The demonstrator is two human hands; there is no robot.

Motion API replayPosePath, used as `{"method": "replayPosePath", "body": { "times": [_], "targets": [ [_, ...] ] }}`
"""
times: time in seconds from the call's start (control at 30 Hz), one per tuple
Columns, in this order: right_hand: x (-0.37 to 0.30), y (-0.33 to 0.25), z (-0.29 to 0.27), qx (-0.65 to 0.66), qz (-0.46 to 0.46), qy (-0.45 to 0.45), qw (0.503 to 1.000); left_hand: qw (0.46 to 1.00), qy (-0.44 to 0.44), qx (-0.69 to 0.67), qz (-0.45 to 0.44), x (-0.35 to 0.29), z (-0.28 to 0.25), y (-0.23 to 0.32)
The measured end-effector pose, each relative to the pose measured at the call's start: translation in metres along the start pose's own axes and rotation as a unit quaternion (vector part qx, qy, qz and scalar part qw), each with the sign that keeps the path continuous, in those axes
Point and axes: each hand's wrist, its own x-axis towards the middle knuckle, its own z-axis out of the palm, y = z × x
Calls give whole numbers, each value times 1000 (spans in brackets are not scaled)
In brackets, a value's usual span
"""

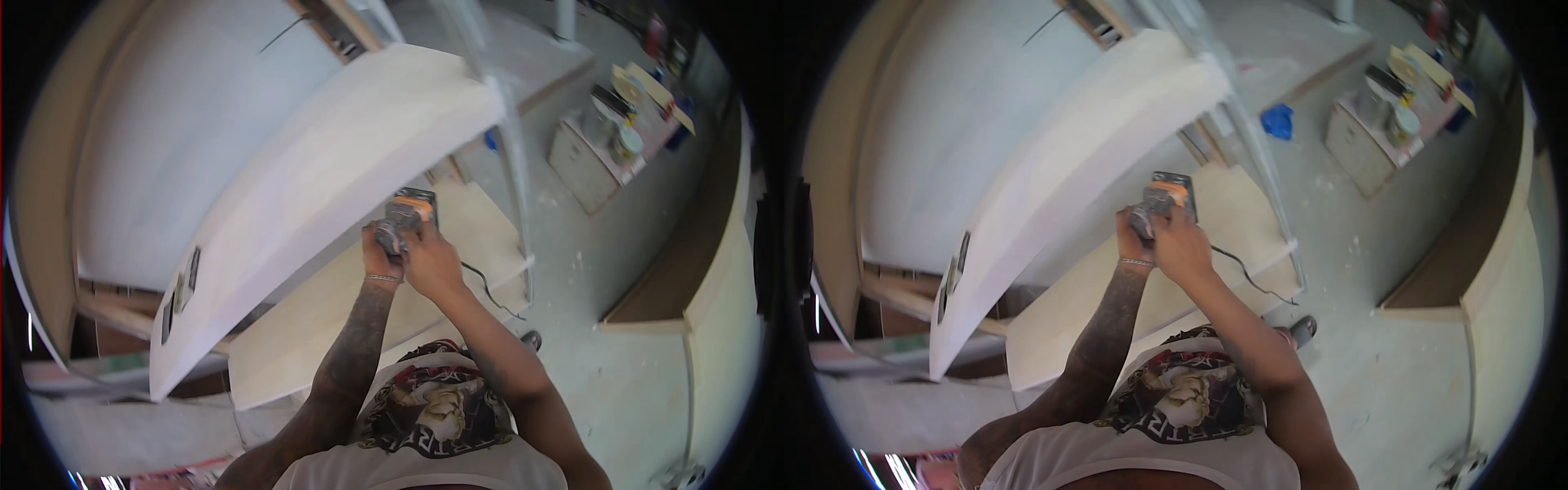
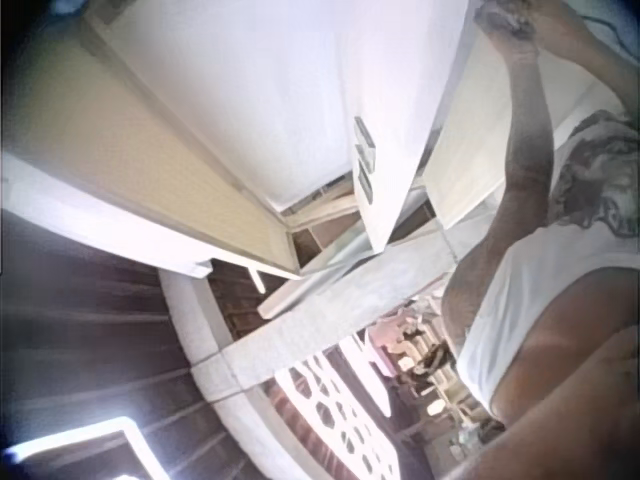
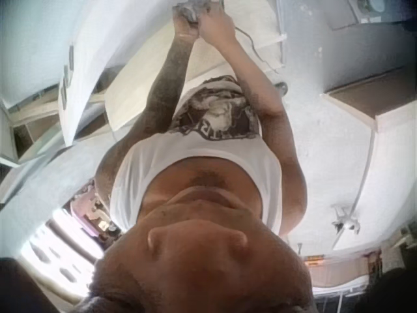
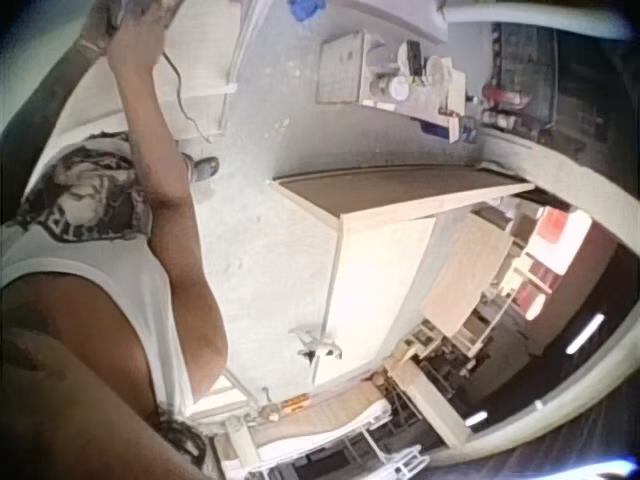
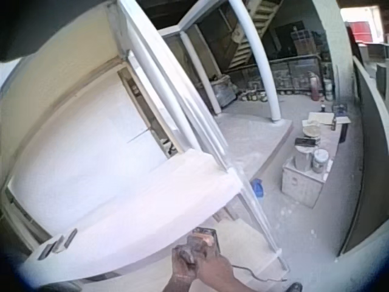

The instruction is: The person uses a power orbital sander to smooth the surfaces and curved edges of a large wooden shelving unit in a workshop.

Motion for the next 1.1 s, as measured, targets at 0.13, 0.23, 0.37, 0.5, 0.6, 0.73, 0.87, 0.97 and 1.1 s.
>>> {"method": "replayPosePath", "body": {
  "times": [0.13,0.23,0.37,0.5,0.6,0.73,0.87,0.97,1.1],
  "targets": [
    [1,11,-8,-36,-16,-47,998,998,27,24,-49,-3,23,-8],
    [-8,13,-3,-2,34,-59,998,993,74,84,21,0,17,-2],
    [-19,25,9,57,129,-89,986,933,206,260,139,-15,53,-12],
    [-18,14,27,104,147,-46,983,903,175,353,172,-12,48,-1],
    [-11,3,34,143,152,-56,976,854,160,438,232,-8,43,3],
    [-10,39,42,211,157,35,964,691,133,654,277,-12,74,-20],
    [-6,44,106,372,24,165,913,731,45,612,298,1,31,-14],
    [-9,39,36,333,121,25,935,706,94,653,259,-26,82,-13],
    [-13,44,-16,297,218,10,930,810,45,553,189,-22,105,-28]
  ]
}}
